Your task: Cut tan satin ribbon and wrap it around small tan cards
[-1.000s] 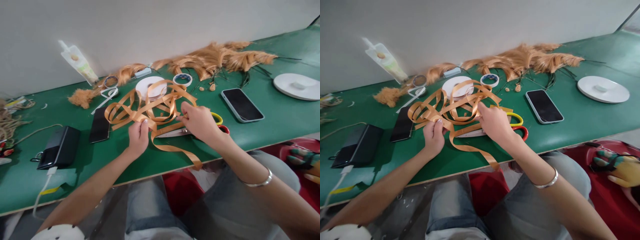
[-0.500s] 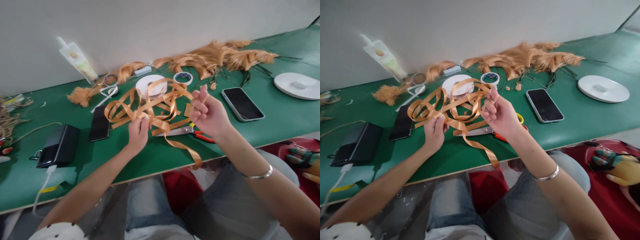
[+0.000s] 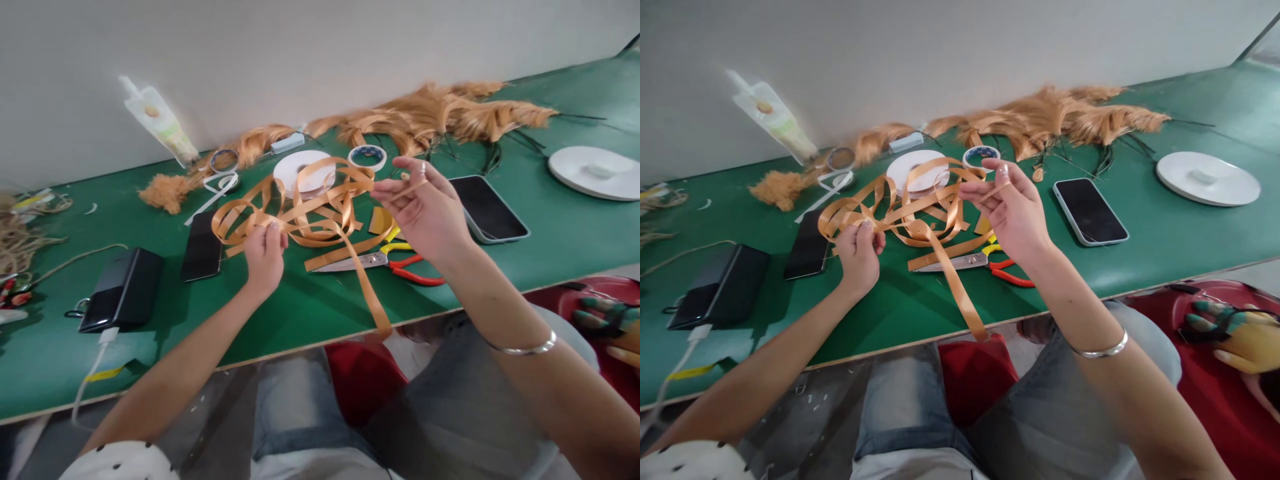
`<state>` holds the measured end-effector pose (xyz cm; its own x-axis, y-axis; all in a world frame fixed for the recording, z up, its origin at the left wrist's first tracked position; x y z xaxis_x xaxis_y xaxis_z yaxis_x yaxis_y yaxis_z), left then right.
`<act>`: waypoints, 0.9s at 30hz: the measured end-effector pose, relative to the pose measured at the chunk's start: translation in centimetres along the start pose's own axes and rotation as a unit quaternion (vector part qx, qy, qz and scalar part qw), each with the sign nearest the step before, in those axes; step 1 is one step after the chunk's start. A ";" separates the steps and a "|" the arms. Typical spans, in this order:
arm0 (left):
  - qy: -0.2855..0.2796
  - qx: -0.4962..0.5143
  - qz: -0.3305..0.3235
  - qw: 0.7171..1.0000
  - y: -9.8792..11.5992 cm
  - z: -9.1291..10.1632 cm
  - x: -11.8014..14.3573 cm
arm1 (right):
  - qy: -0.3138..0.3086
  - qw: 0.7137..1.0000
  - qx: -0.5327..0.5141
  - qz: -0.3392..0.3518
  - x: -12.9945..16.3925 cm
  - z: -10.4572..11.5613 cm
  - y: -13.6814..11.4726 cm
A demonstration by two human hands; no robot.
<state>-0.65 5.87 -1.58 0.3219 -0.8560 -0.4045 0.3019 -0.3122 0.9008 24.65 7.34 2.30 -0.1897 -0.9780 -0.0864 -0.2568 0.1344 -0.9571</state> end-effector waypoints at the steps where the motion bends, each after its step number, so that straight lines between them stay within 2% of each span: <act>1: 0.003 0.006 0.005 1.000 -0.1 0.1 -0.2 | -0.017 0.999 -0.029 -0.023 0.2 -0.3 0.1; 4: 0.027 0.023 0.021 0.999 -0.6 0.6 -0.9 | -0.121 0.991 -0.014 -0.059 1.1 -1.5 0.2; 6: 0.053 0.047 0.030 0.997 -1.0 1.1 -1.6 | -0.230 0.966 0.107 -0.053 2.0 -2.4 0.8; 7: 0.071 0.062 0.032 0.995 -1.1 1.5 -1.9 | -0.268 0.941 0.201 -0.037 2.3 -2.6 1.3; 8: 0.090 0.076 0.032 0.993 -1.1 1.8 -2.2 | -0.274 0.911 0.307 -0.013 2.2 -2.3 1.9; 9: 0.108 0.088 0.032 0.990 -1.2 2.2 -2.5 | -0.245 0.879 0.410 0.014 1.7 -1.7 2.2; 10: 0.124 0.097 0.031 0.987 -1.3 2.5 -2.7 | -0.185 0.851 0.490 0.044 1.1 -0.9 2.0; 11: 0.135 0.104 0.033 0.985 -1.3 2.7 -2.9 | -0.107 0.836 0.533 0.072 0.4 0.0 1.4; 12: 0.141 0.110 0.037 0.983 -1.4 2.9 -3.0 | -0.033 0.843 0.529 0.092 0.0 0.7 0.7; 13: 0.145 0.115 0.044 0.982 -1.5 2.9 -3.1 | 0.021 0.872 0.477 0.104 -0.3 1.2 0.0; 14: 0.148 0.118 0.051 0.981 -1.6 2.9 -3.2 | 0.048 0.915 0.387 0.103 -0.4 1.4 -0.5; 15: 0.151 0.120 0.057 0.980 -1.7 2.9 -3.2 | 0.052 0.958 0.268 0.091 -0.5 1.4 -0.7; 16: 0.151 0.121 0.060 0.979 -1.8 2.9 -3.2 | 0.041 0.987 0.143 0.069 -0.5 1.3 -0.8; 17: 0.150 0.122 0.061 0.979 -1.8 2.8 -3.2 | 0.022 0.999 0.031 0.034 -0.5 1.0 -0.8; 18: 0.148 0.123 0.061 0.979 -1.9 2.8 -3.2 | 0.002 0.999 -0.053 -0.006 -0.4 0.6 -0.8; 20: 0.147 0.126 0.061 0.979 -1.9 2.8 -3.4 | -0.039 0.989 -0.128 -0.071 0.0 0.0 -0.6; 22: 0.162 0.135 0.064 0.975 -2.0 3.2 -3.6 | -0.096 0.987 -0.099 -0.083 0.4 -0.4 -0.6; 24: 0.186 0.149 0.066 0.969 -2.2 3.8 -4.0 | -0.174 0.983 0.036 -0.045 0.8 -0.8 -0.4; 26: 0.207 0.160 0.067 0.963 -2.3 4.5 -4.5 | -0.210 0.944 0.253 0.022 0.7 -0.6 0.2; 27: 0.215 0.163 0.067 0.961 -2.3 4.8 -4.7 | -0.191 0.909 0.366 0.057 0.3 0.0 0.4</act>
Point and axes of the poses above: each hand's wrist, its own x-axis away from the middle knuckle, its own z-axis out of the back of the hand, y = z × x, the point moved 8 cm from there along -x, towards the middle knuckle, and after that the axes turned 7 degrees about y, right-handed, at the moved point
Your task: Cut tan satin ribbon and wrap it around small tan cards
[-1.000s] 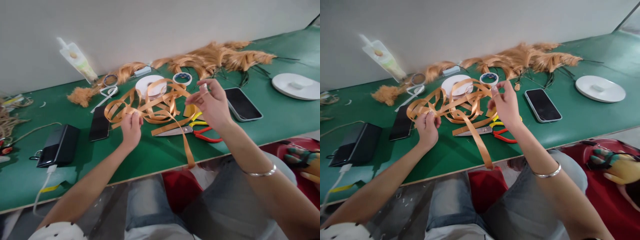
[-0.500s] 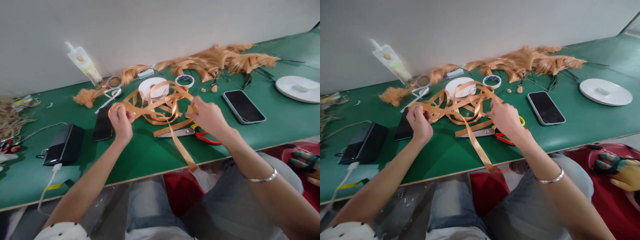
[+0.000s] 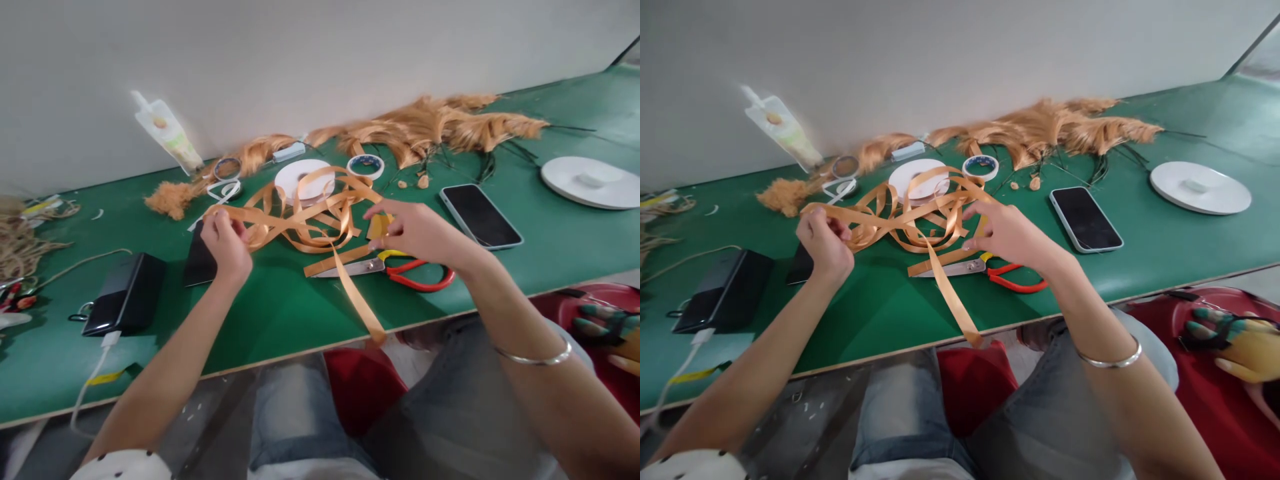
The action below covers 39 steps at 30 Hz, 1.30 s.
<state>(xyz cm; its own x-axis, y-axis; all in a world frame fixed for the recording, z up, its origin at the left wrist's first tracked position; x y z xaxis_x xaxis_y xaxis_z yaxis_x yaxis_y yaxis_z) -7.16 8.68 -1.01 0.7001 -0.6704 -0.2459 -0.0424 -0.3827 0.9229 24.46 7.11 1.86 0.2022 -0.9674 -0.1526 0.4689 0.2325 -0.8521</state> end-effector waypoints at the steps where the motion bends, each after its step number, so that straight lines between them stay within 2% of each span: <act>1: 0.007 0.002 -0.001 1.000 0.1 0.2 -0.3 | 0.042 0.993 0.110 0.000 -0.2 0.8 0.5; 3: 0.017 0.000 -0.004 1.000 0.3 0.4 -0.7 | 0.160 0.959 0.232 -0.012 -0.4 3.0 1.0; 4: 0.020 -0.002 -0.007 1.000 0.4 0.5 -0.8 | 0.214 0.949 0.232 -0.017 -0.3 4.0 1.0; 6: 0.021 -0.008 -0.011 1.000 0.4 0.5 -0.9 | 0.276 0.956 0.102 -0.011 -0.2 5.1 0.9; 8: 0.021 -0.021 -0.004 1.000 0.1 0.5 -0.8 | 0.261 0.957 -0.125 0.000 -0.4 4.9 0.7; 11: 0.025 -0.043 0.011 0.999 -0.6 0.5 -0.7 | 0.174 0.902 -0.395 -0.027 -0.6 3.5 0.0; 13: 0.024 -0.045 0.006 0.999 -0.7 0.5 -0.7 | 0.136 0.866 -0.475 -0.077 -0.5 2.8 -0.1; 15: 0.021 -0.048 0.000 0.999 -0.8 0.5 -0.9 | 0.123 0.853 -0.494 -0.110 -0.2 2.8 -0.1; 17: 0.021 -0.060 -0.003 0.998 -0.8 0.6 -1.2 | 0.124 0.875 -0.458 -0.096 0.0 3.4 -0.3; 19: 0.023 -0.072 -0.005 0.997 -0.6 0.8 -1.7 | 0.110 0.926 -0.358 -0.054 0.0 4.0 -0.6; 21: 0.026 -0.081 -0.015 0.996 -0.3 1.0 -2.1 | 0.042 0.985 -0.159 -0.042 0.1 3.3 -0.5; 22: 0.028 -0.084 -0.021 0.996 -0.1 1.1 -2.3 | 0.006 0.998 -0.031 -0.047 0.1 2.8 -0.1; 23: 0.030 -0.085 -0.025 0.996 0.1 1.2 -2.5 | -0.009 0.994 0.092 -0.057 0.2 2.7 0.5; 24: 0.033 -0.082 -0.026 0.996 0.2 1.2 -2.5 | 0.005 0.979 0.190 -0.068 0.1 3.0 1.1; 25: 0.035 -0.075 -0.024 0.996 0.4 1.3 -2.5 | 0.057 0.962 0.255 -0.083 0.1 3.9 1.4; 26: 0.035 -0.065 -0.020 0.997 0.5 1.2 -2.4 | 0.105 0.956 0.258 -0.095 0.0 4.5 1.5; 27: 0.030 -0.054 -0.015 0.998 0.5 1.1 -2.2 | 0.138 0.966 0.196 -0.096 0.0 4.8 1.6; 28: 0.017 -0.046 -0.010 0.999 0.6 0.7 -1.9 | 0.153 0.978 0.108 -0.088 -0.2 4.6 1.5; 30: -0.044 -0.052 0.004 0.998 0.8 -0.7 -0.7 | 0.137 0.988 0.021 -0.069 -0.4 3.8 0.9; 31: -0.099 -0.078 0.016 0.992 0.7 -1.9 0.2 | 0.126 0.990 -0.008 -0.061 -0.4 3.3 0.5; 32: -0.178 -0.119 0.032 0.976 0.4 -3.3 1.7 | 0.112 0.992 -0.036 -0.053 -0.4 2.8 0.0; 33: -0.230 -0.136 0.040 0.963 0.4 -4.4 3.2 | 0.098 0.992 -0.069 -0.046 -0.4 2.3 -0.5; 35: -0.315 -0.157 0.046 0.935 0.7 -6.3 6.5 | 0.064 0.979 -0.187 -0.038 -0.1 1.3 -1.3; 37: -0.382 -0.169 0.048 0.907 0.9 -7.8 9.9 | 0.041 0.951 -0.303 -0.040 0.2 0.5 -1.8; 39: -0.435 -0.182 0.059 0.880 0.8 -9.1 13.0 | 0.035 0.929 -0.365 -0.046 0.4 0.1 -2.0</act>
Point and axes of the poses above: each hand's wrist, its own x-axis away from the middle knuckle, its own z-axis out of the back of the hand, y = z × x, the point moved 8 cm from there along -x, towards the middle knuckle, and after that the axes turned 7 degrees about y, right-handed, at the moved point
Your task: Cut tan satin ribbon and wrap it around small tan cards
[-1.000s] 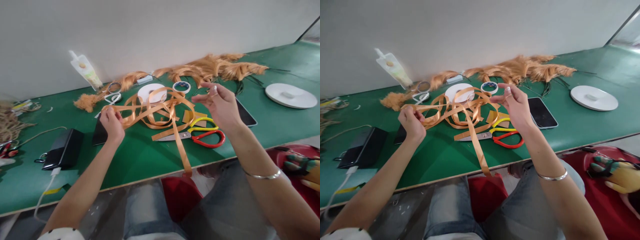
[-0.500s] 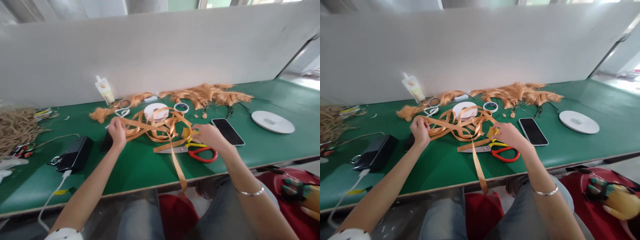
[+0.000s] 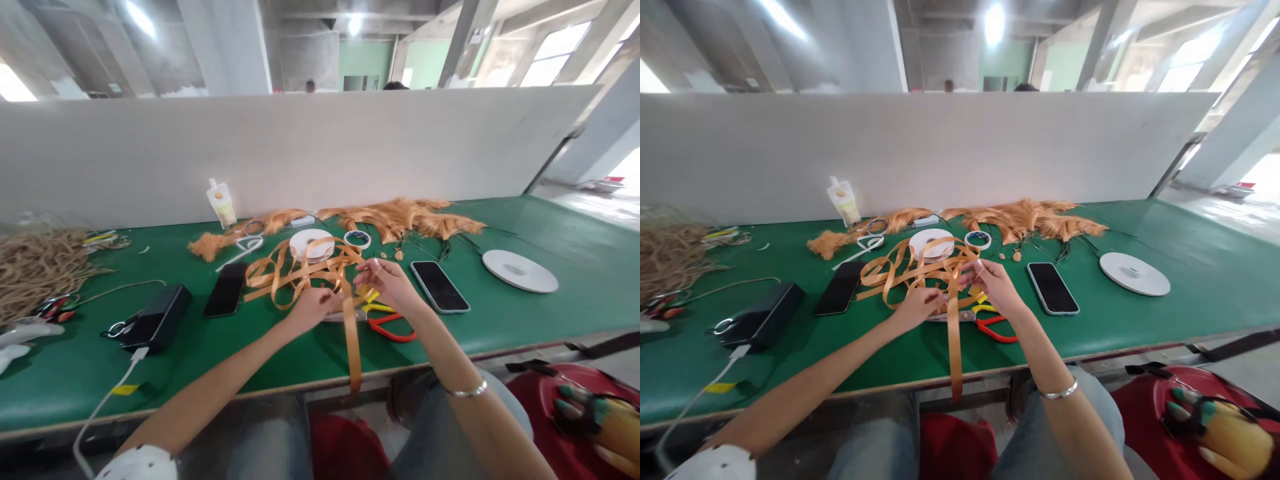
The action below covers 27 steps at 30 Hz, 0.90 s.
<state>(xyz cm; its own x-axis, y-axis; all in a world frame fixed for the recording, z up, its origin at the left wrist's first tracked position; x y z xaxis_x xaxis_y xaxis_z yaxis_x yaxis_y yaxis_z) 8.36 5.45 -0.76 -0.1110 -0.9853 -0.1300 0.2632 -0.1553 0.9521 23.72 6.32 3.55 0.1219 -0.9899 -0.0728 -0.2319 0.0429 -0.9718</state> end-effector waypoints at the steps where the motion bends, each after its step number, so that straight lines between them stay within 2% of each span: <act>1: -0.036 -0.015 0.007 0.999 0.1 -1.4 0.4 | 0.001 1.000 -0.015 -0.002 0.1 -0.1 0.1; 4: -0.046 0.004 0.036 0.998 0.1 -3.3 0.6 | -0.003 0.999 -0.040 -0.009 0.1 -0.3 0.4; 7: -0.055 0.065 0.056 0.995 0.2 -4.1 0.2 | -0.010 0.998 -0.060 -0.015 0.0 -0.4 0.7; 11: -0.075 0.136 0.066 0.986 0.3 -4.5 -0.1 | 0.008 0.996 -0.081 -0.023 0.0 -0.1 1.0; 15: -0.063 0.177 0.100 0.977 -0.6 -4.4 0.1 | 0.026 0.997 -0.077 -0.010 -0.2 0.3 0.9; 17: -0.035 0.210 0.112 0.971 -1.1 -4.0 0.1 | 0.052 0.995 -0.081 0.012 -0.4 1.0 0.7; 21: 0.041 0.232 0.093 0.967 -1.7 -2.6 -0.3 | 0.109 0.989 -0.087 0.048 -0.9 2.4 0.4; 24: 0.107 0.234 0.073 0.964 -2.3 -1.1 -0.8 | 0.104 0.992 -0.068 0.034 -0.8 2.3 0.4; 25: 0.129 0.233 0.064 0.962 -2.4 -0.4 -1.1 | 0.091 0.995 -0.032 0.025 -0.7 2.1 0.5; 27: 0.172 0.236 0.046 0.955 -2.7 1.0 -1.5 | 0.053 0.990 0.129 0.023 -0.4 1.5 0.5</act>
Point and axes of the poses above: each hand's wrist, its own x-axis away from the middle knuckle, its own z-axis out of the back of the hand, y = z × x, the point moved 8 cm from there along -x, towards the middle knuckle, and after that the axes turned 7 degrees about y, right-handed, at the moved point
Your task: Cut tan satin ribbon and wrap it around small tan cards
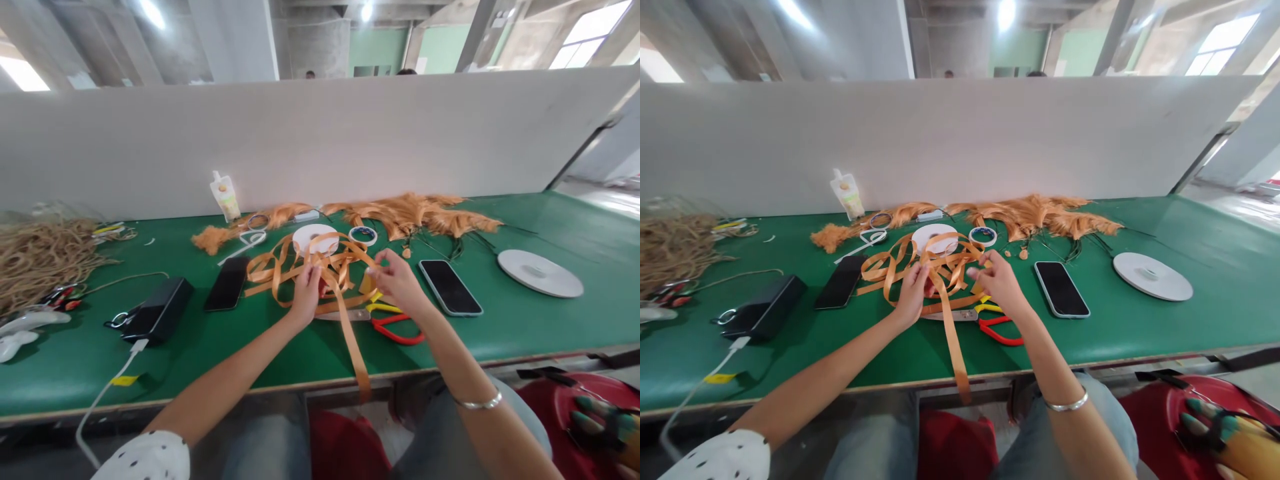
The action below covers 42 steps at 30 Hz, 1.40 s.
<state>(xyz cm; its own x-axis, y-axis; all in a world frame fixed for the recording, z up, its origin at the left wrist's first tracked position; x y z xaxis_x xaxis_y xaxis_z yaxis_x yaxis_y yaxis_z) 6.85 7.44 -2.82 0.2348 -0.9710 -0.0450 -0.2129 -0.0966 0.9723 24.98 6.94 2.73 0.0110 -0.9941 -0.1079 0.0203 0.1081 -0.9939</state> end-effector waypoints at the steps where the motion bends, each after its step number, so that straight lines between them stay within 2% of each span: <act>1: 0.021 0.006 -0.015 1.000 0.3 0.6 -0.5 | -0.015 0.993 0.115 0.017 0.2 -0.1 0.0; 2: 0.048 0.015 -0.035 0.998 0.7 1.4 -1.0 | -0.017 0.970 0.239 0.036 0.3 -0.1 0.0; 4: 0.087 0.027 -0.053 0.994 1.2 2.7 -1.8 | 0.031 0.901 0.428 0.065 0.2 0.9 -0.2; 5: 0.114 0.038 -0.061 0.991 1.5 3.4 -2.2 | 0.073 0.876 0.472 0.073 0.2 1.6 -0.4; 6: 0.139 0.050 -0.065 0.987 1.6 4.0 -2.5 | 0.117 0.865 0.481 0.081 0.1 2.2 -0.8; 7: 0.156 0.056 -0.067 0.984 1.7 4.5 -2.8 | 0.156 0.874 0.451 0.091 0.0 2.8 -1.2; 8: 0.169 0.061 -0.067 0.981 1.8 4.9 -3.1 | 0.183 0.900 0.383 0.103 -0.1 3.3 -1.5; 10: 0.188 0.068 -0.064 0.978 1.9 5.5 -3.6 | 0.191 0.961 0.164 0.113 -0.4 3.9 -1.8; 11: 0.197 0.073 -0.062 0.976 1.9 5.8 -3.9 | 0.176 0.978 0.047 0.107 -0.6 4.1 -1.7; 13: 0.211 0.085 -0.062 0.972 2.0 6.4 -4.4 | 0.125 0.983 -0.116 0.074 -1.0 3.9 -1.6; 15: 0.225 0.097 -0.068 0.967 2.3 7.2 -5.0 | 0.073 0.987 -0.137 0.042 -1.0 3.5 -1.5; 17: 0.244 0.108 -0.075 0.961 2.8 8.2 -5.5 | 0.003 0.999 -0.040 0.023 -0.7 2.8 -1.3; 18: 0.253 0.113 -0.078 0.958 3.0 8.7 -5.8 | -0.029 0.998 0.054 0.018 -0.6 2.5 -0.9; 19: 0.262 0.120 -0.080 0.954 3.2 9.2 -6.1 | -0.040 0.984 0.173 0.018 -0.4 2.5 -0.5; 21: 0.284 0.132 -0.077 0.947 3.3 10.2 -6.5 | -0.001 0.916 0.402 0.023 -0.6 3.5 0.0; 22: 0.292 0.137 -0.072 0.944 3.3 10.6 -6.6 | 0.045 0.877 0.477 0.028 -0.8 4.3 -0.1; 23: 0.299 0.141 -0.068 0.941 3.3 11.0 -6.8 | 0.101 0.851 0.515 0.036 -0.9 5.1 -0.5; 24: 0.305 0.144 -0.064 0.939 3.2 11.3 -6.9 | 0.153 0.843 0.513 0.044 -1.0 5.8 -0.8; 25: 0.311 0.146 -0.061 0.937 3.2 11.6 -7.0 | 0.195 0.858 0.473 0.056 -1.0 6.3 -1.1; 27: 0.321 0.148 -0.057 0.934 3.1 12.1 -7.1 | 0.249 0.920 0.291 0.085 -1.1 7.1 -1.5; 28: 0.325 0.148 -0.055 0.932 3.1 12.3 -7.1 | 0.251 0.949 0.164 0.095 -1.2 7.3 -1.4; 29: 0.329 0.149 -0.054 0.931 3.1 12.4 -7.2 | 0.233 0.967 0.037 0.097 -1.4 7.2 -1.3; 31: 0.336 0.151 -0.050 0.928 3.1 12.8 -7.4 | 0.181 0.969 -0.150 0.081 -1.8 6.8 -1.2; 33: 0.345 0.154 -0.045 0.925 3.2 13.3 -7.6 | 0.147 0.965 -0.210 0.059 -1.8 6.8 -1.3; 36: 0.366 0.156 -0.034 0.917 3.2 14.1 -7.9 | 0.095 0.987 -0.124 0.042 -1.5 6.8 -1.6; 38: 0.378 0.154 -0.028 0.912 3.2 14.7 -8.0 | 0.046 0.997 0.060 0.028 -1.1 6.3 -1.1; 39: 0.381 0.152 -0.025 0.912 3.1 14.8 -8.0 | 0.034 0.981 0.192 0.023 -1.0 6.2 -0.7; 40: 0.380 0.150 -0.022 0.912 3.1 14.9 -8.0 | 0.034 0.943 0.330 0.019 -0.9 6.3 -0.3; 42: 0.367 0.144 -0.012 0.919 3.0 14.6 -8.2 | 0.056 0.824 0.564 0.023 -0.8 6.7 0.0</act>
<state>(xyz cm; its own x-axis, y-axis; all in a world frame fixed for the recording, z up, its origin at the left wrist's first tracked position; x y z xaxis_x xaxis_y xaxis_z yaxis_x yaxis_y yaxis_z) -9.54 11.89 -2.87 0.7966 -0.5688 0.2046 -0.4173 -0.2725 0.8670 31.66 7.81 2.93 -0.0543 -0.9765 -0.2086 0.9386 0.0214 -0.3442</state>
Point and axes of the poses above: each hand's wrist, its own x-axis away from the middle knuckle, its own z-axis out of the back of the hand, y = z × x, the point moved 8 cm from there along -x, towards the middle knuckle, and after that the axes turned 7 degrees about y, right-handed, at the moved point
